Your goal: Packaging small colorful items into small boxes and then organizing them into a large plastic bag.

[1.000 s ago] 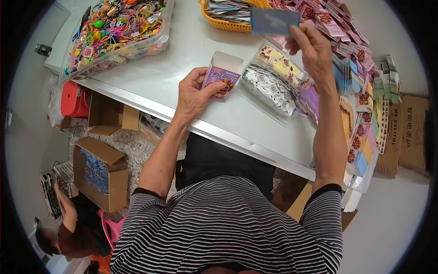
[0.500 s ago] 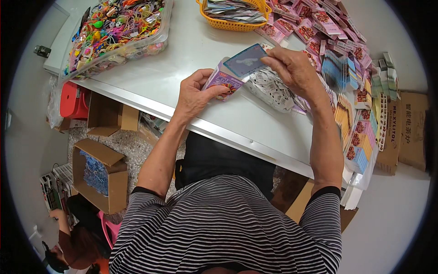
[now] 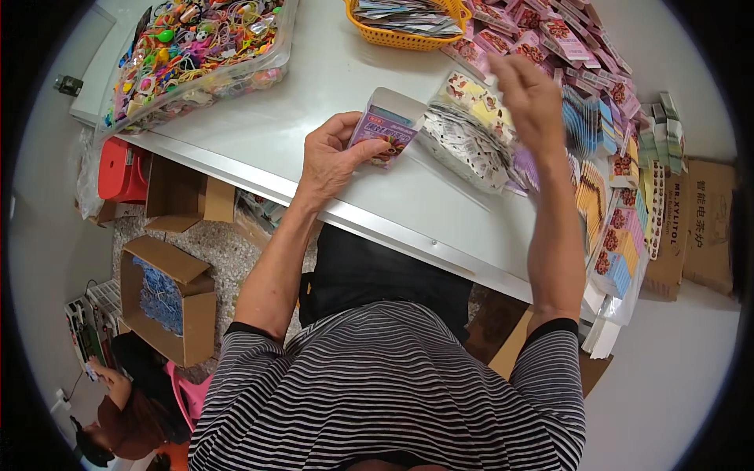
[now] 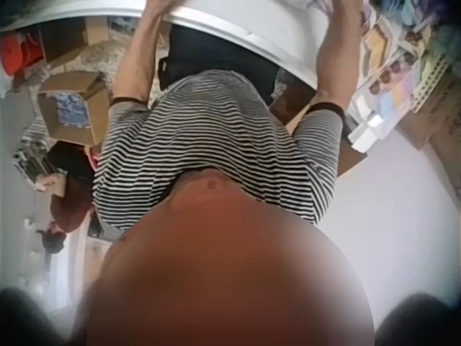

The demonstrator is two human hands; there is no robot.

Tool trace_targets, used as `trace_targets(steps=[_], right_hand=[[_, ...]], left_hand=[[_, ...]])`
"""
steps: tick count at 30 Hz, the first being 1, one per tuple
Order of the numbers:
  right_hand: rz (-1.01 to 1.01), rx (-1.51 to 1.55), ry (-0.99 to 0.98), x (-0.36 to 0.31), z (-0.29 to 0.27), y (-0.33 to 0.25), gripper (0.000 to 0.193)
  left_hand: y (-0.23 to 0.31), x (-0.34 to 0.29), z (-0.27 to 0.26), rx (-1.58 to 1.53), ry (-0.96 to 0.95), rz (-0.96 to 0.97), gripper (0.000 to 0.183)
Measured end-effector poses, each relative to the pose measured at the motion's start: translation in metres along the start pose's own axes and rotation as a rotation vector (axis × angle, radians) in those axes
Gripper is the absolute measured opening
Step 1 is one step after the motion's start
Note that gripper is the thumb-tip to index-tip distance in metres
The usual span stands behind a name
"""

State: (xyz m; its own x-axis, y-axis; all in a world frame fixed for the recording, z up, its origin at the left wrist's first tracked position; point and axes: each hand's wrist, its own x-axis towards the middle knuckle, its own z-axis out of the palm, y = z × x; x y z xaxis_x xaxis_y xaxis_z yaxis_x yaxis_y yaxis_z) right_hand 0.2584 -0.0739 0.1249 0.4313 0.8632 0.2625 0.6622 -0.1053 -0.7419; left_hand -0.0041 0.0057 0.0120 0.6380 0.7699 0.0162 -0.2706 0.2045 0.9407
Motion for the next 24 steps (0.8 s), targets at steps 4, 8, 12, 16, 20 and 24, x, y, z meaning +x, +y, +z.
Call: trace_targets(steps=[4, 8, 12, 16, 20, 24], right_hand=[[-0.004, -0.149, -0.195, 0.006, -0.037, 0.045, 0.03], [-0.052, -0.453, -0.406, -0.008, -0.034, 0.069, 0.035], [-0.195, -0.675, -0.247, -0.005, -0.017, 0.093, 0.037], [-0.056, -0.737, -0.344, 0.009, -0.002, 0.088, 0.033], [0.016, -0.711, -0.413, 0.017, -0.002, 0.099, 0.029], [-0.043, -0.745, -0.318, 0.012, -0.007, 0.098, 0.029]], left_hand=[[0.0, 0.001, 0.0, 0.008, 0.016, -0.002, 0.038], [0.001, 0.002, 0.001, 0.042, 0.023, -0.014, 0.038], [0.001, 0.002, 0.003, 0.056, 0.005, -0.013, 0.039], [-0.002, 0.001, 0.002, 0.063, 0.017, -0.003, 0.039], [-0.002, 0.002, 0.003, 0.055, 0.007, -0.015, 0.039], [-0.004, 0.002, 0.002, 0.042, 0.016, -0.016, 0.04]])
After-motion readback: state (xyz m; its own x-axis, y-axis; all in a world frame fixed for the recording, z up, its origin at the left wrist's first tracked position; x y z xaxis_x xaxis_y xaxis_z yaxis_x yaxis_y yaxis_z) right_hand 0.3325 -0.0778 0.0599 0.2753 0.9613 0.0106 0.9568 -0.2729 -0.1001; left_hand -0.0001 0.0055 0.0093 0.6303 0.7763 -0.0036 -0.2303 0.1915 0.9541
